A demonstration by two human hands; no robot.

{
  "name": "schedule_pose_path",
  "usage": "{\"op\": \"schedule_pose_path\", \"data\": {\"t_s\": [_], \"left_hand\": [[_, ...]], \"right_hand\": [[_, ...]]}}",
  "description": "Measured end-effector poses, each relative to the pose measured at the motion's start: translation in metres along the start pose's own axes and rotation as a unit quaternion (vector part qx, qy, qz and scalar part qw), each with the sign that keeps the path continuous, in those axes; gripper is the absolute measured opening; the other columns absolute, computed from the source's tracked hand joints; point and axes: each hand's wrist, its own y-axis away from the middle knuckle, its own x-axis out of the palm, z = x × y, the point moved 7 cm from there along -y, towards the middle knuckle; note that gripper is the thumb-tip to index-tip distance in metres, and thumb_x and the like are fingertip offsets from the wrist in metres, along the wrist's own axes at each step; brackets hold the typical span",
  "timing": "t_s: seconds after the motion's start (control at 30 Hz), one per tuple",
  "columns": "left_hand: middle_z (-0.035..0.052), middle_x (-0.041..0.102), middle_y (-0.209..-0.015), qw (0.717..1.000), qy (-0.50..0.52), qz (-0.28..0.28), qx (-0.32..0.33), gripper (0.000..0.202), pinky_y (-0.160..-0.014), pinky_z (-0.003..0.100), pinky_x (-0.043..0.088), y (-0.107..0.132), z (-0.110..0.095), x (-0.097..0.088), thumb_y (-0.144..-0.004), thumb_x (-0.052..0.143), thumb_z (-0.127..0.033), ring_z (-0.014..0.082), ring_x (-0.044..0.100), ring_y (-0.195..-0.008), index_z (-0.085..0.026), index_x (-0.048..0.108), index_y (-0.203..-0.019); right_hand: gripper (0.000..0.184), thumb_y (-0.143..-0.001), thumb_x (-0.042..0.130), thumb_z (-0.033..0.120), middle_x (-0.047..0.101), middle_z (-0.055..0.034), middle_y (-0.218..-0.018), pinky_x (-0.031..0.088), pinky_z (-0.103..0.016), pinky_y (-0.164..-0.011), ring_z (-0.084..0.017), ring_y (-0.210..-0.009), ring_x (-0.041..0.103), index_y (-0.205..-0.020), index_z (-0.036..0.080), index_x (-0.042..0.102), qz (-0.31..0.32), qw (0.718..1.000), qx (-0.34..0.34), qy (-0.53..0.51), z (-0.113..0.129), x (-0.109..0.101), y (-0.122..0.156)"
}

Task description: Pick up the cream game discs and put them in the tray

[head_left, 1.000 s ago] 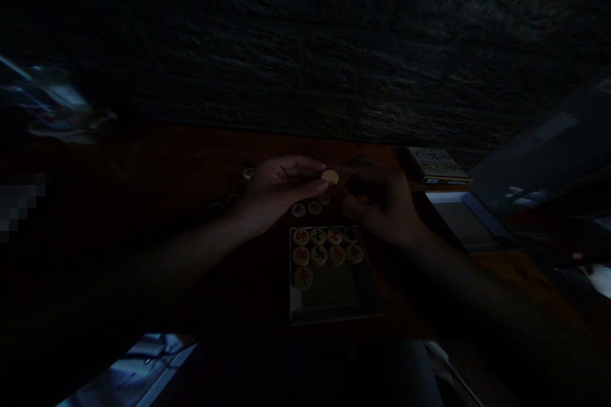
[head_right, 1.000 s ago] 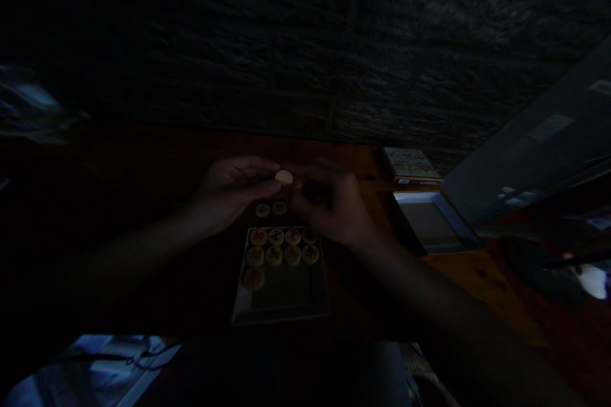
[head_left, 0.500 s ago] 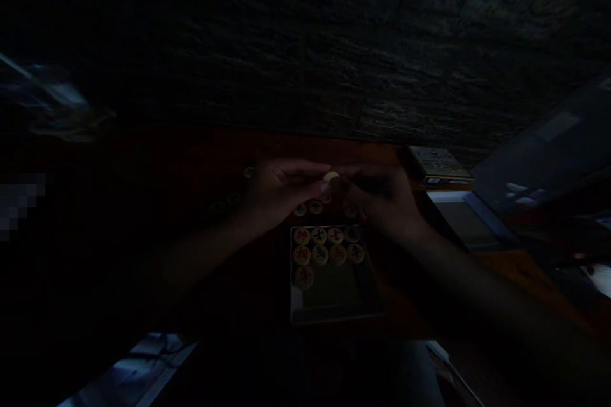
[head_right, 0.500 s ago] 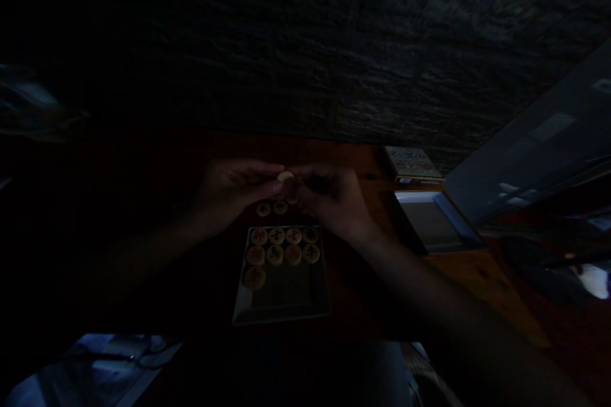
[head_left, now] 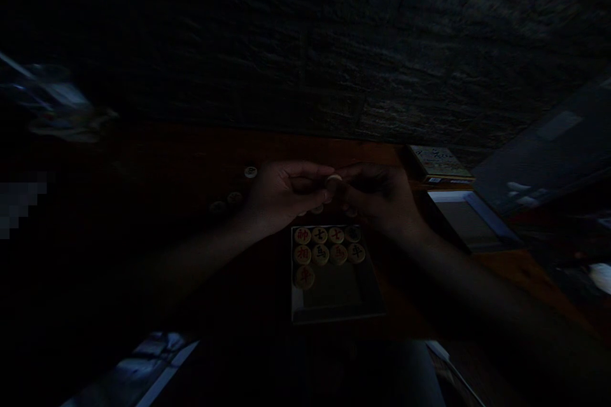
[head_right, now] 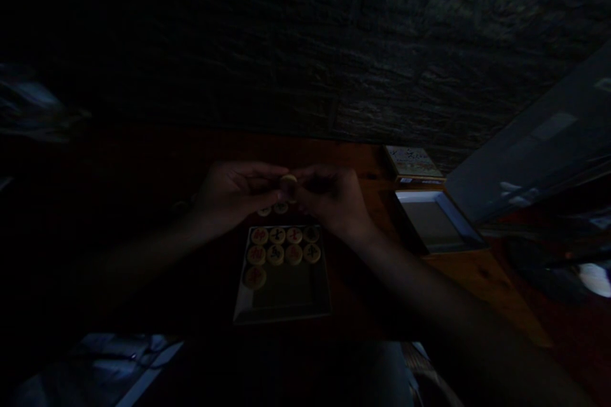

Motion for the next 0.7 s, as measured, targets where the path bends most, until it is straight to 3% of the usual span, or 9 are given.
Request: {"op": "schedule_pose_path", "data": {"t_s": [0.2, 0.43, 0.7], "left_hand": [[0.0084, 0.082, -0.089, 1.000, -0.004, 0.013, -0.004, 0.040, -0.063, 0.028, 0.063, 0.0005, -0.0002, 0.0004, -0.074, 0.089, -0.024, 0.0200, 0.078, -0.071, -0.016, 0.078, -0.112], [0.0101, 0.082, -0.108, 0.999, 0.018, -0.019, 0.034, 0.034, -0.083, 0.033, 0.064, -0.0010, -0.0056, -0.0036, -0.075, 0.090, -0.030, 0.0239, 0.079, -0.094, -0.017, 0.080, -0.105], [0.0094, 0.082, -0.097, 1.000, 0.009, -0.018, 0.023, 0.025, -0.078, 0.035, 0.065, 0.0017, -0.0031, -0.0015, -0.079, 0.086, -0.031, 0.0229, 0.079, -0.083, -0.017, 0.081, -0.099]], "right_hand": [[0.039, -0.068, 0.093, 0.046, 0.076, -0.0042, -0.072, 0.049, -0.022, -0.048, -0.011, -0.052, 0.062, -0.090, 0.015, 0.082, -0.005, 1.000, 0.020, 0.002, -0.0021, -0.0007, -0.0004], [0.039, -0.069, 0.093, 0.042, 0.077, -0.0045, -0.077, 0.053, -0.023, -0.052, -0.012, -0.057, 0.064, -0.097, 0.017, 0.083, 0.011, 1.000, 0.017, -0.003, -0.0060, -0.0020, -0.0022], [0.036, -0.073, 0.089, 0.048, 0.077, -0.0047, -0.073, 0.049, -0.022, -0.046, -0.011, -0.051, 0.061, -0.089, 0.017, 0.083, 0.000, 1.000, -0.001, 0.017, -0.0038, -0.0004, -0.0003]]}}
